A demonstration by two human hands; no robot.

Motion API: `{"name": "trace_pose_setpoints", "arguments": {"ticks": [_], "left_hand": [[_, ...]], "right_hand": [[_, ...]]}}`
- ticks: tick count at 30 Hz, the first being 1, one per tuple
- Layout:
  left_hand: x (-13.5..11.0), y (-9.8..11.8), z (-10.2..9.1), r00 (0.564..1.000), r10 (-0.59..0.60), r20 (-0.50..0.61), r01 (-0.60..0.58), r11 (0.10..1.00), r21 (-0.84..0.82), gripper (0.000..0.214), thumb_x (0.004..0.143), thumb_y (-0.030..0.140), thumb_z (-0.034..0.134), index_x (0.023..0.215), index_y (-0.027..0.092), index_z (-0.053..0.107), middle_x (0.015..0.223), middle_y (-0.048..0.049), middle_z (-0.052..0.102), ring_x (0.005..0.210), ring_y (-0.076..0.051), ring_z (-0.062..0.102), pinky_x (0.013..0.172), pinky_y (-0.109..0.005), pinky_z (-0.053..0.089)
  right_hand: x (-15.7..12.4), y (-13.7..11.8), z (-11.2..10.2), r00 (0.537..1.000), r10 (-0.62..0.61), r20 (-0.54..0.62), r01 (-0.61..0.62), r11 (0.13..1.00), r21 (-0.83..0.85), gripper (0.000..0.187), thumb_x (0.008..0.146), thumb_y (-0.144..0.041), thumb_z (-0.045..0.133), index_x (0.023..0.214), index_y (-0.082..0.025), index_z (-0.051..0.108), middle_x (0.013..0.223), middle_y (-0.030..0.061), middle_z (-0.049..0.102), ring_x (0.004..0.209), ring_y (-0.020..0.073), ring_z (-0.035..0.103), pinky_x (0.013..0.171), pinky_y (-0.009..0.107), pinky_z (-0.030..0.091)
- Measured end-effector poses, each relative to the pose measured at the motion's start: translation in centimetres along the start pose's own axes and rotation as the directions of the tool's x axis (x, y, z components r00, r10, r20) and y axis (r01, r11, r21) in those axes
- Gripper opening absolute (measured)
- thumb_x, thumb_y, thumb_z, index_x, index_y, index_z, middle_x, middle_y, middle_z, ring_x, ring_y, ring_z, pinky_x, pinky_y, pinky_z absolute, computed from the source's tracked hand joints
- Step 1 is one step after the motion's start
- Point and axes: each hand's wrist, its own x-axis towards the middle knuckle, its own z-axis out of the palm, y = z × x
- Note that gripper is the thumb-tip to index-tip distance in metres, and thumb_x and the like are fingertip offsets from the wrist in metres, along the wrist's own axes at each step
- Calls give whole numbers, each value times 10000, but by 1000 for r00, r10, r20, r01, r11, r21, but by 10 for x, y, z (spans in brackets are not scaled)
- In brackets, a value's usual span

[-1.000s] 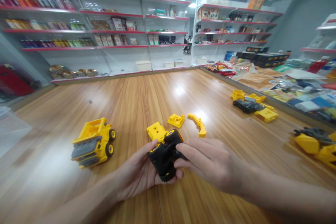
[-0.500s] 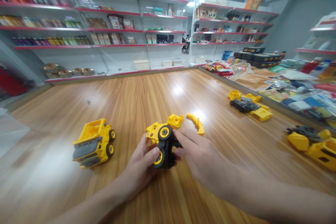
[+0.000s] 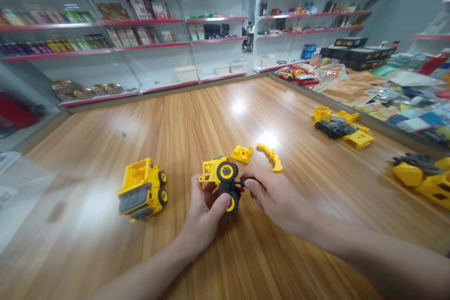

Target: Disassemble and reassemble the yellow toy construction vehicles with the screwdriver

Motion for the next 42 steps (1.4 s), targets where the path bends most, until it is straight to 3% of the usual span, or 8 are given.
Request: {"name": "trace_pose_setpoints", "arguments": {"ticks": [5,13,17,21,26,31,34,42], "left_hand": [[1,0,0,999,24,31,-25,999,44,336,843,201,677,1069,252,435,1181,-56,643,1090,-235,636,927,-364,492],[-2,5,1,995,-10,104,4,998,56,336,852,219,670,1067,266,416,1125,-46,649,1040,-232,650,903,-375,495],[-2,3,-4,995,-19,98,10,995,95,334,852,237,671,1063,265,414,1121,-44,633,1020,-220,642,880,-361,503],[1,-7,-13,994,86,60,-93,988,123,325,859,308,651,1092,250,431,1090,-51,622,992,-213,621,833,-326,505],[-1,-10,-18,995,52,83,-64,987,146,328,867,331,634,1116,244,440,1097,-63,612,984,-219,615,840,-346,511],[-2,-7,-17,995,20,94,-29,994,102,370,861,313,646,1152,246,428,1145,-84,611,969,-230,644,842,-379,533],[-2,-6,-16,995,46,89,-56,992,115,342,873,291,632,1140,252,422,1132,-72,614,975,-221,646,858,-381,534],[-2,-4,-14,992,74,103,-89,985,149,314,879,263,629,1100,249,405,1091,-66,637,971,-210,652,877,-399,537]], "right_hand": [[-6,11,6,996,-71,53,68,996,58,289,895,-64,457,1170,-151,472,1103,118,628,985,195,608,841,349,490],[-4,3,-11,998,5,59,-7,999,42,145,949,-176,463,1026,-140,581,946,88,671,872,191,623,760,311,470],[-6,-1,-11,988,82,129,-84,996,17,206,987,-253,411,954,-156,590,829,56,673,733,172,619,630,277,425],[-12,3,-5,988,102,115,-110,992,63,194,950,-199,467,1142,-172,477,987,70,664,865,189,633,712,293,442],[-10,4,-5,986,97,137,-109,990,86,157,907,-137,507,1057,-182,493,982,55,647,874,184,622,728,293,452],[-3,2,-6,993,89,78,-91,996,20,131,960,-190,467,980,-172,595,968,69,648,921,198,606,805,326,462],[-7,5,2,998,55,27,-57,995,81,207,927,-117,491,1115,-179,553,1069,65,645,985,181,602,857,310,462],[-8,3,5,998,50,-35,-47,995,90,165,927,-100,472,1035,-163,580,963,60,649,882,168,612,788,297,477]]}}
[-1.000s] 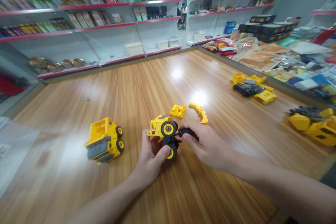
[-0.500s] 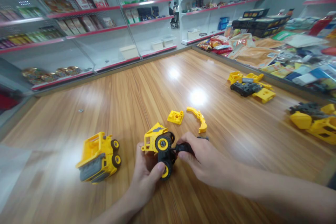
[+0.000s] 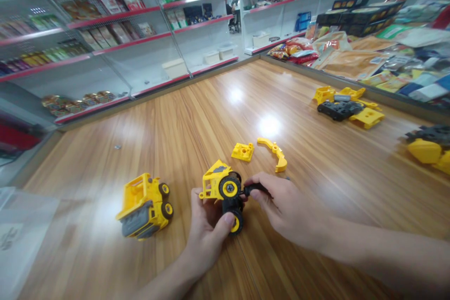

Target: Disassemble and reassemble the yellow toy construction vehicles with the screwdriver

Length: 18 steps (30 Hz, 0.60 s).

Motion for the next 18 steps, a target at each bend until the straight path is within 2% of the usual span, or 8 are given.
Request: {"name": "trace_pose_setpoints", "arguments": {"ticks": [3,6,8,11,13,16,18], "left_hand": [[0,1,2,1000,4,3,-4,1000,7,312,873,262,638,1077,241,403,1081,-75,649,955,-208,663,873,-399,541],[1,2,3,1000,8,-14,-8,999,33,313,875,259,637,1081,245,401,1067,-62,653,952,-198,665,848,-364,549],[0,2,3,999,18,-28,-16,999,48,318,869,263,643,1078,246,404,1054,-55,653,957,-200,664,827,-343,551],[0,1,1,999,15,-50,-12,998,55,324,856,277,657,1069,243,415,1060,-53,647,968,-207,660,827,-336,546],[-1,0,0,998,-9,-62,11,999,42,327,858,279,655,1078,246,416,1067,-52,645,964,-205,660,829,-334,543],[-1,-1,-1,997,-31,-75,33,999,25,326,865,285,645,1091,252,412,1062,-48,643,947,-196,659,807,-319,544],[-1,-1,-1,996,-27,-81,30,999,44,323,864,289,647,1083,254,413,1047,-40,640,938,-189,653,803,-309,540]], "right_hand": [[4,-5,-4,998,-51,-42,51,999,12,180,932,-101,454,1011,-145,610,995,94,604,932,178,586,826,307,481],[3,-6,-2,996,-80,-33,82,996,44,249,904,-61,445,1087,-140,595,1098,119,565,1019,186,566,879,310,478],[-1,-4,2,996,-76,-46,79,995,63,279,885,-52,467,1125,-149,571,1108,106,584,1025,179,575,886,301,473],[-4,-2,4,999,2,-48,2,997,72,202,911,-138,519,1106,-170,559,969,49,654,872,156,622,786,277,478],[-3,-2,3,997,74,-6,-73,997,35,141,942,-240,522,1058,-181,577,869,24,671,762,152,625,693,274,460],[0,-2,-1,988,141,60,-138,989,-62,242,975,-374,475,919,-183,613,771,21,666,683,161,609,611,279,413],[2,0,-1,986,143,82,-135,986,-95,282,981,-387,458,869,-181,615,778,33,669,702,169,614,615,279,409]]}}
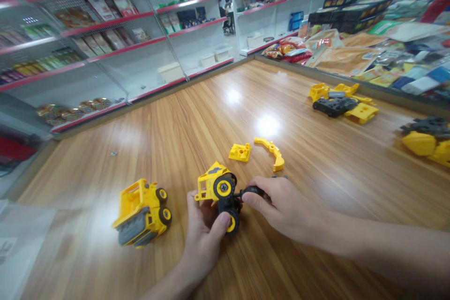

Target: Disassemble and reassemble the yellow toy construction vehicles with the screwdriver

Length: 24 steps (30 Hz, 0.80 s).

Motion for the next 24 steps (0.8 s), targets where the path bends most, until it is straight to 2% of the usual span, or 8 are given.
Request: {"name": "trace_pose_setpoints", "arguments": {"ticks": [4,7,13,24], "left_hand": [[-1,1,1,1000,5,11,-6,1000,25,335,853,290,659,1078,256,413,1030,-35,636,945,-193,644,807,-314,536],[-2,1,1,1000,-22,18,22,1000,-3,344,849,314,660,1088,256,419,1039,-41,630,965,-209,639,821,-328,525],[-1,0,-1,998,-58,34,60,997,-41,365,852,357,651,1122,266,423,1043,-39,618,947,-200,622,799,-310,507],[-5,-2,-5,996,-69,57,70,997,-25,401,848,374,647,1165,266,429,1089,-68,611,977,-233,618,798,-334,515]], "right_hand": [[0,4,2,997,-76,-7,76,996,40,106,932,-216,525,1018,-179,573,968,61,682,854,177,634,707,267,436],[-1,2,1,997,-66,44,67,998,-12,45,914,-209,530,927,-173,553,881,64,679,782,183,634,648,264,416],[-2,-3,-9,991,-42,126,58,991,-120,236,941,-351,487,804,-172,553,724,52,650,613,161,582,547,263,323],[-3,-6,-13,984,-38,173,64,987,-147,379,966,-423,411,751,-163,582,632,27,601,569,134,524,529,263,277]]}}
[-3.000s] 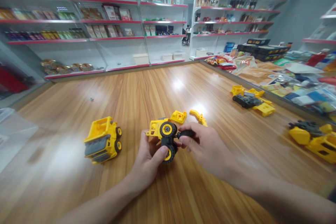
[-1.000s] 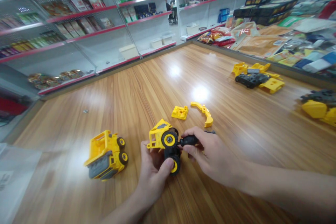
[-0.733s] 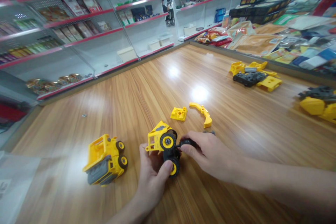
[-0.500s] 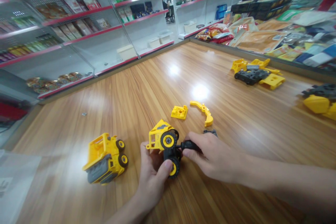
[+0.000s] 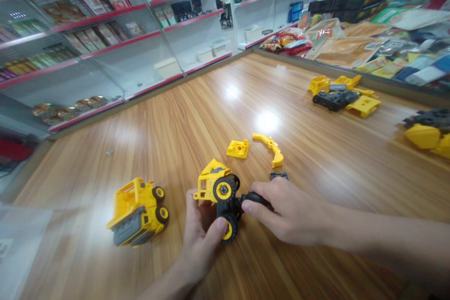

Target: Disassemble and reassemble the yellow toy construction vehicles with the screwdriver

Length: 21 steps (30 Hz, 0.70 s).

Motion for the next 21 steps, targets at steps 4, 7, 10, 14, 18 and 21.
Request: {"name": "trace_pose_setpoints", "arguments": {"ticks": [4,7,10,14,18,21], "left_hand": [[-1,1,0,1000,-8,-15,8,1000,12,459,829,398,659,1195,267,416,1126,-80,603,1009,-250,609,843,-369,512],[0,2,3,1000,11,-8,-11,1000,21,461,821,412,660,1188,272,418,1112,-75,605,998,-255,614,827,-372,519],[0,5,5,999,47,21,-48,997,55,476,820,389,668,1200,276,406,1111,-73,606,989,-248,619,827,-367,521],[0,6,7,1000,29,-5,-28,992,123,557,798,306,705,1239,277,366,1116,-80,614,992,-252,635,841,-376,520],[-1,3,8,997,39,-66,-25,978,206,628,771,243,734,1247,283,327,1093,-72,616,938,-230,646,816,-365,516],[0,1,11,992,118,-45,-91,915,394,684,737,184,750,1272,265,331,1170,-96,566,1009,-238,610,867,-380,485]], "right_hand": [[0,-2,-1,1000,27,-7,-27,1000,16,413,968,-422,406,726,-155,609,646,43,617,601,145,543,524,261,280],[0,-3,-1,999,40,-4,-39,998,42,429,963,-425,411,698,-151,608,643,47,618,588,141,539,505,254,272],[0,-1,-3,1000,24,3,-24,998,53,417,950,-403,431,646,-155,572,590,23,580,534,117,502,492,245,269],[1,8,-12,997,-31,-64,32,999,15,278,872,-289,521,622,-168,524,519,-18,498,472,94,423,489,241,273],[6,21,-30,954,-80,-290,83,997,-2,80,795,-146,518,759,-166,587,636,-10,552,566,116,466,548,244,318],[10,29,-35,916,-14,-402,42,997,59,143,762,-85,498,844,-162,587,706,-10,574,620,121,497,561,234,336]]}}
